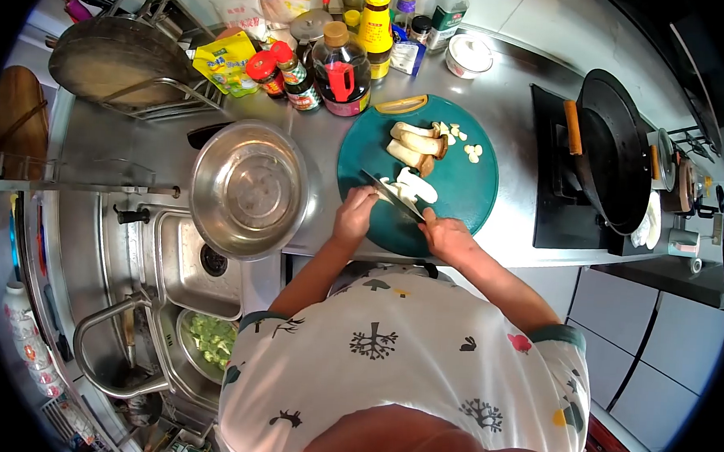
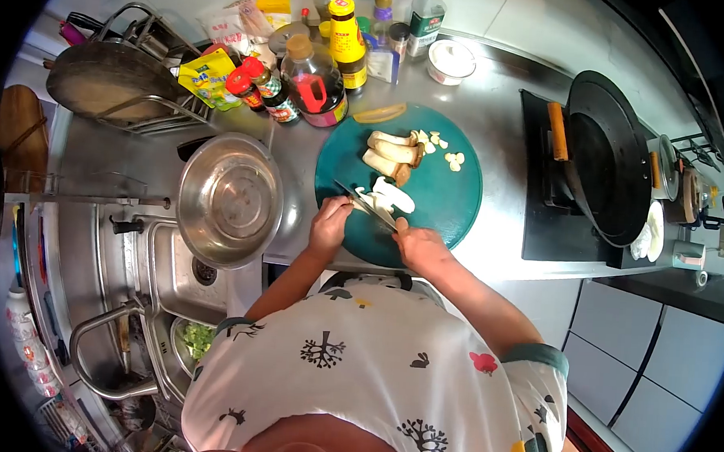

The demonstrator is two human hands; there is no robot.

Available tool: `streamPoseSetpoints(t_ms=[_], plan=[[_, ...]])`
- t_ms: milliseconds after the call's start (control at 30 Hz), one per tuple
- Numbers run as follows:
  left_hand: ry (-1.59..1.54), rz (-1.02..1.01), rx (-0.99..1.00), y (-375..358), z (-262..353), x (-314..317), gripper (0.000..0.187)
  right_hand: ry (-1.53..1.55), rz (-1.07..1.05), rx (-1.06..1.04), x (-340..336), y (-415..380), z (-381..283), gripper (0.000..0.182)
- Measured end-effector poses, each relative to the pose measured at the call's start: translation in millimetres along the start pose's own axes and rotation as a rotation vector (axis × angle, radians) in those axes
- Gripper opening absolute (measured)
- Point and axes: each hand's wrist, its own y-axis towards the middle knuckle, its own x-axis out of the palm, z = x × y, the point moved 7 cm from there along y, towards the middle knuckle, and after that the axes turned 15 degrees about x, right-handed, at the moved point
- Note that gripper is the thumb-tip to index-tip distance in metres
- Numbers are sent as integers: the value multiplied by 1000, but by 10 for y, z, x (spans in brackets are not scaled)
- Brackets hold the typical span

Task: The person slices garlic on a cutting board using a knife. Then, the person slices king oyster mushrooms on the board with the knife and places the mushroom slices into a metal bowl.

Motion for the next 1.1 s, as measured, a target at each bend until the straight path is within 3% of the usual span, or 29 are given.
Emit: streamPoseSetpoints(t_ms=[467,967,1100], plan=[[4,-87,-3,-25,-1,47,20,-43,-60,11,-210,-114,-41,19],[30,-106,-17,4,-4,18,11,79,-134,73,112,51,37,20],[1,-68,-41,151,44,-26,14,166,-18,55,-43,-120,128,18]])
